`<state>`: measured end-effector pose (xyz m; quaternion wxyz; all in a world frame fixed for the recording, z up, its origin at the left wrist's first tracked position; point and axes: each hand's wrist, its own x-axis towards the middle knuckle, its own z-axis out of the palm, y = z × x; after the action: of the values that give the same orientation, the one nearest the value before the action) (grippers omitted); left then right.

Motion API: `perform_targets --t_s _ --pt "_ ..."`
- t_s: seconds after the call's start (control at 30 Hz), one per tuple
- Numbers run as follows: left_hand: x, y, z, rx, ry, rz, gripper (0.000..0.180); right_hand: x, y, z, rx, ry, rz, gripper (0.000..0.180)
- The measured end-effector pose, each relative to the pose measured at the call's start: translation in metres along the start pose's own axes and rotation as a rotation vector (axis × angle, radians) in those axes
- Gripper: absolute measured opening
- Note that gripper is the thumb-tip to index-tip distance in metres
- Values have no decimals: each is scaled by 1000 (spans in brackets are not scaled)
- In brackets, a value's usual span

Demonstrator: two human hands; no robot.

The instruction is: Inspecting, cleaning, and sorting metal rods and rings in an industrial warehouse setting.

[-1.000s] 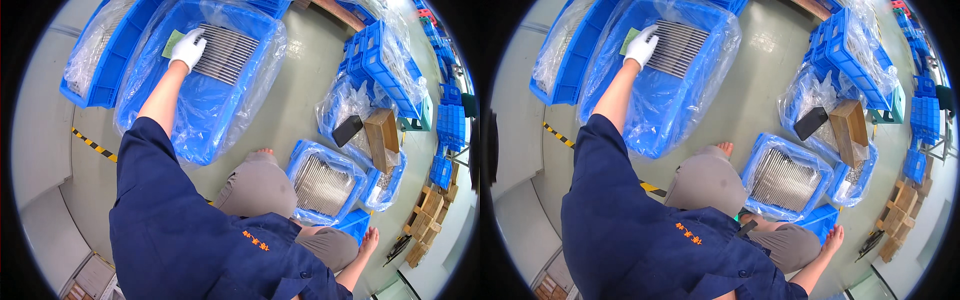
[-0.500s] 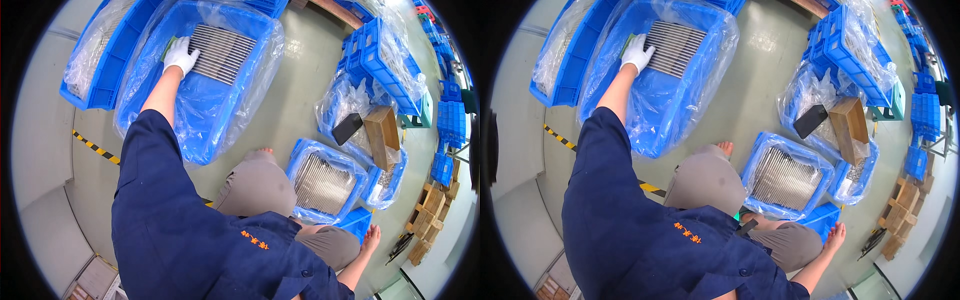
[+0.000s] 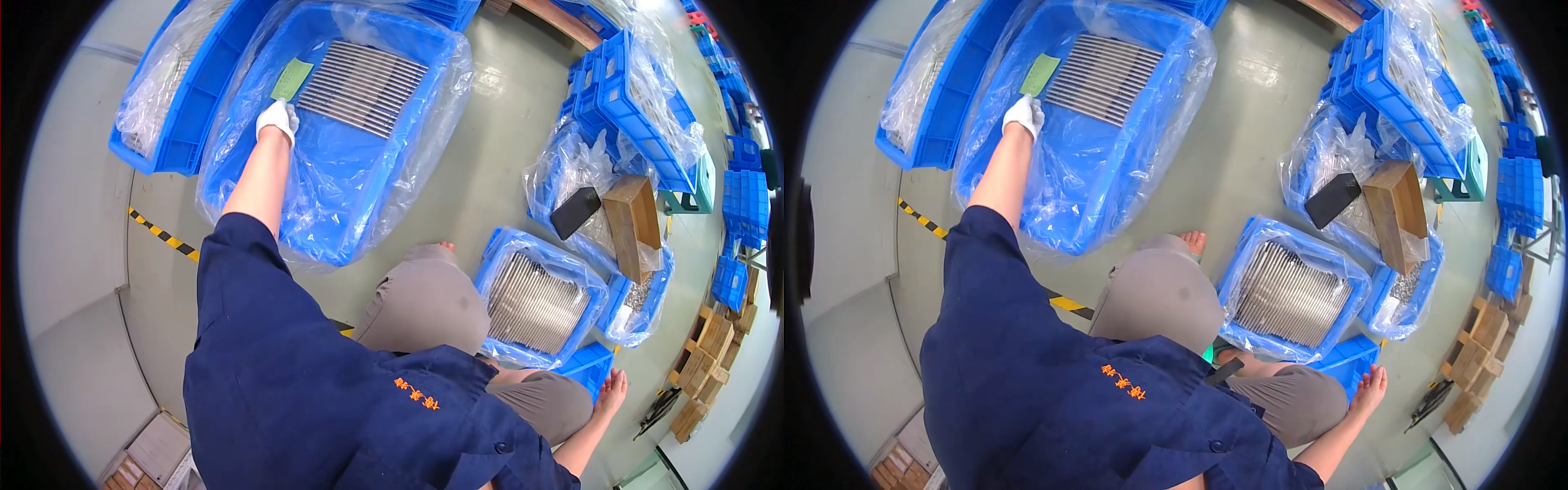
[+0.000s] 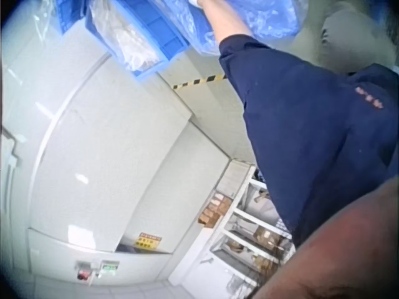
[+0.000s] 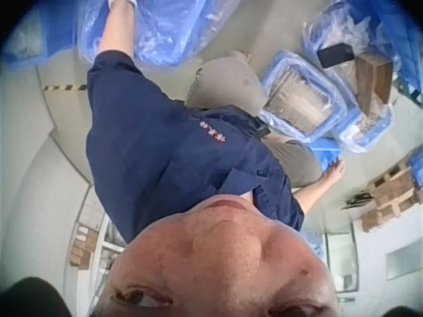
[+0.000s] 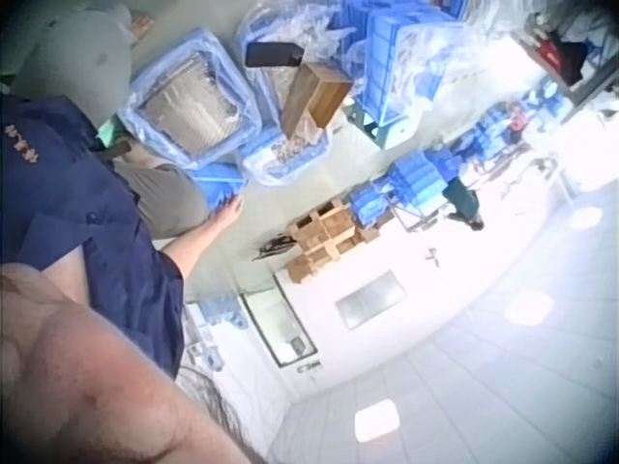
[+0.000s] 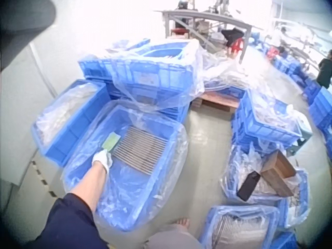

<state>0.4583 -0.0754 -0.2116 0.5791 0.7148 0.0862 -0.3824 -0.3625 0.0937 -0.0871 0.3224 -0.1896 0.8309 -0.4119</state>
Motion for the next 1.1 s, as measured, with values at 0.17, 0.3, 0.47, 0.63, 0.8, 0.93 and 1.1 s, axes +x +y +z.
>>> perform_targets --t_s 0.17,0.3,0.47,0.63,0.8,0.93,1.1 --pt "-3 12 11 -265 -120 -69 18 1 1 2 13 -1 6 29" --pt "-6 9 18 -117 -143 -41 17 0 0 2 26 -3 1 28" --pt "-17 10 24 273 -81 225 23 3 1 3 31 -7 2 27" --pt "-31 15 54 1151 206 601 65 3 0 0 28 11 4 25" --pt "-21 21 58 1192 302 561 33 1 1 5 33 1 5 26" --pt "-6 17 55 1186 249 554 32 1 0 4 33 -2 2 26" --pt "-10 17 57 968 311 576 40 1 -1 7 24 0 -11 26"
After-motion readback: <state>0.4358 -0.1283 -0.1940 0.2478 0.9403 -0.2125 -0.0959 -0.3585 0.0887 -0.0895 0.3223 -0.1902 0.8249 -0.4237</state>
